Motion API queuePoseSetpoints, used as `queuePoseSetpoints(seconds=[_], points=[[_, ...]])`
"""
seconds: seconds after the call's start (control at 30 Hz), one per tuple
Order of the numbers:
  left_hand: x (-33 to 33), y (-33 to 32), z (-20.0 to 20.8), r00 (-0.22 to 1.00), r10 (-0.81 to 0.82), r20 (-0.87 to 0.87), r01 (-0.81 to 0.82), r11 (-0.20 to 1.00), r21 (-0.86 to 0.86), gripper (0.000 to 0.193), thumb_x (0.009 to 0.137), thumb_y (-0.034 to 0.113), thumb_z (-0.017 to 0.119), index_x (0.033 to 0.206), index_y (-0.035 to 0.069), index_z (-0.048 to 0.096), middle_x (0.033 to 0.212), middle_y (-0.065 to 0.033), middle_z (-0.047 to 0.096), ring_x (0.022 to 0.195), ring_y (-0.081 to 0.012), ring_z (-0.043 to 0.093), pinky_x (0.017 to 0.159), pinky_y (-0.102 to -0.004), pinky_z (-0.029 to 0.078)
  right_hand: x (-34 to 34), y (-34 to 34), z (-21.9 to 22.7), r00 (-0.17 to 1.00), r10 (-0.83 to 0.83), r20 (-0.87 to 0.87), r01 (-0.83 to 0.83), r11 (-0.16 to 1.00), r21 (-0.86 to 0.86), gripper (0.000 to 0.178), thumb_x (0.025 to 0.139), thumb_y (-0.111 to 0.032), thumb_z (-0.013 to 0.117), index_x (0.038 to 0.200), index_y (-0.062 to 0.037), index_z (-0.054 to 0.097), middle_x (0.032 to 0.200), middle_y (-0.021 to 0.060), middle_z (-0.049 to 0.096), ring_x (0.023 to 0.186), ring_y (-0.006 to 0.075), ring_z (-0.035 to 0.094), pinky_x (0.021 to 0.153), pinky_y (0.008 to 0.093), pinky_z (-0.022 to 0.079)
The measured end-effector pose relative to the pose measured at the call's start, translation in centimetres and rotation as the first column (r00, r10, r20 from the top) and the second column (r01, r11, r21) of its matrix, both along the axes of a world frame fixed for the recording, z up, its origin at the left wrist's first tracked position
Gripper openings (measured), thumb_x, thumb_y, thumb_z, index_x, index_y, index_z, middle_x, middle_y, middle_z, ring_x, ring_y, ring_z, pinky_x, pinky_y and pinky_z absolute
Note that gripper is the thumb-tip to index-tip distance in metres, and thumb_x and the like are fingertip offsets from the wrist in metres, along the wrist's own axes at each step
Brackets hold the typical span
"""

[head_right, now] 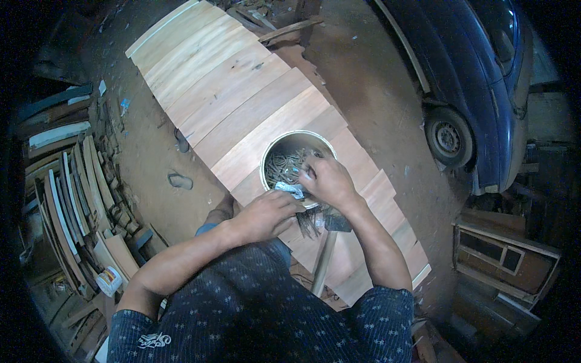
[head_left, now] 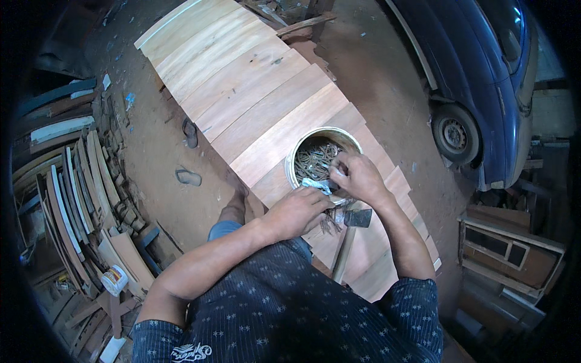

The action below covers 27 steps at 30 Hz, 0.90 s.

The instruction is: The person arranges several wooden planks side-by-side on a workbench to form a flat surface. They then retrieve a bucket of nails and repeatedly pick up handfuls of nails, dropping them onto the assembled planks.

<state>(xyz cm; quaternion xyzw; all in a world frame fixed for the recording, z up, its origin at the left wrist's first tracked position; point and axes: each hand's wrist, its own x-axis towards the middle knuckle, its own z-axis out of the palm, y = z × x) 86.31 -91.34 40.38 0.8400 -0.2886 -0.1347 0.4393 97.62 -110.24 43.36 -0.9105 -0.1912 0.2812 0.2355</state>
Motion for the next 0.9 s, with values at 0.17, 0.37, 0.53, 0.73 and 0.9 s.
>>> queuePoseSetpoints(seconds=[0.17,0.37,0.53,0.73,0.9], points=[[0.2,-0.4,-0.5,1.0,0.002,0.025,-0.001,0.999,-0.036,0.03,0.092,0.019,0.067,0.116,0.003,0.064,0.118,-0.0162,0.063,0.113,-0.0353,0.058,0.099,-0.0461,0.047,-0.2,-0.3,-4.3,0.967,0.045,0.252,-0.092,0.98,0.175,0.02,0.088,-0.021,0.069,0.097,-0.0044,0.075,0.092,0.0211,0.073,0.09,0.0388,0.07,0.081,0.0481,0.054],[0.4,-0.6,-0.1,0.999,-0.015,0.035,0.015,1.0,-0.005,0.032,0.093,0.02,0.066,0.122,0.005,0.065,0.118,-0.0159,0.065,0.112,-0.0352,0.059,0.1,-0.046,0.047,1.8,5.4,-7.6,0.996,0.073,0.053,-0.062,0.979,-0.197,0.026,0.088,-0.024,0.069,0.094,0.0002,0.077,0.097,0.0249,0.073,0.095,0.0407,0.072,0.084,0.0476,0.059],[0.1,-0.6,0.0,0.999,-0.024,0.032,0.025,1.0,-0.009,0.032,0.093,0.019,0.066,0.123,0.006,0.065,0.118,-0.0161,0.064,0.112,-0.0353,0.059,0.101,-0.0459,0.046,1.4,6.5,-10.6,0.999,-0.037,0.025,0.041,0.977,-0.208,0.031,0.084,-0.029,0.073,0.096,-0.0002,0.077,0.101,0.0244,0.074,0.098,0.0375,0.073,0.086,0.0434,0.06],[0.1,-0.2,-0.4,0.996,-0.043,0.076,0.044,0.999,-0.004,0.036,0.091,0.017,0.066,0.124,0.005,0.063,0.118,-0.016,0.064,0.114,-0.035,0.058,0.103,-0.0462,0.046,1.8,6.7,-9.7,0.966,-0.195,-0.169,0.172,0.975,-0.144,0.047,0.082,-0.037,0.073,0.095,0.0081,0.074,0.1,0.0332,0.07,0.104,0.0447,0.069,0.094,0.0501,0.054],[0.1,0.0,-0.5,0.995,-0.04,0.092,0.044,0.999,-0.031,0.032,0.094,0.019,0.064,0.122,0.004,0.064,0.117,-0.0161,0.063,0.113,-0.0342,0.058,0.101,-0.0446,0.047,1.6,4.4,-2.6,0.993,-0.114,-0.026,0.11,0.983,-0.147,0.035,0.084,-0.032,0.071,0.095,0.0012,0.075,0.097,0.025,0.073,0.095,0.0448,0.069,0.088,0.0501,0.055]])
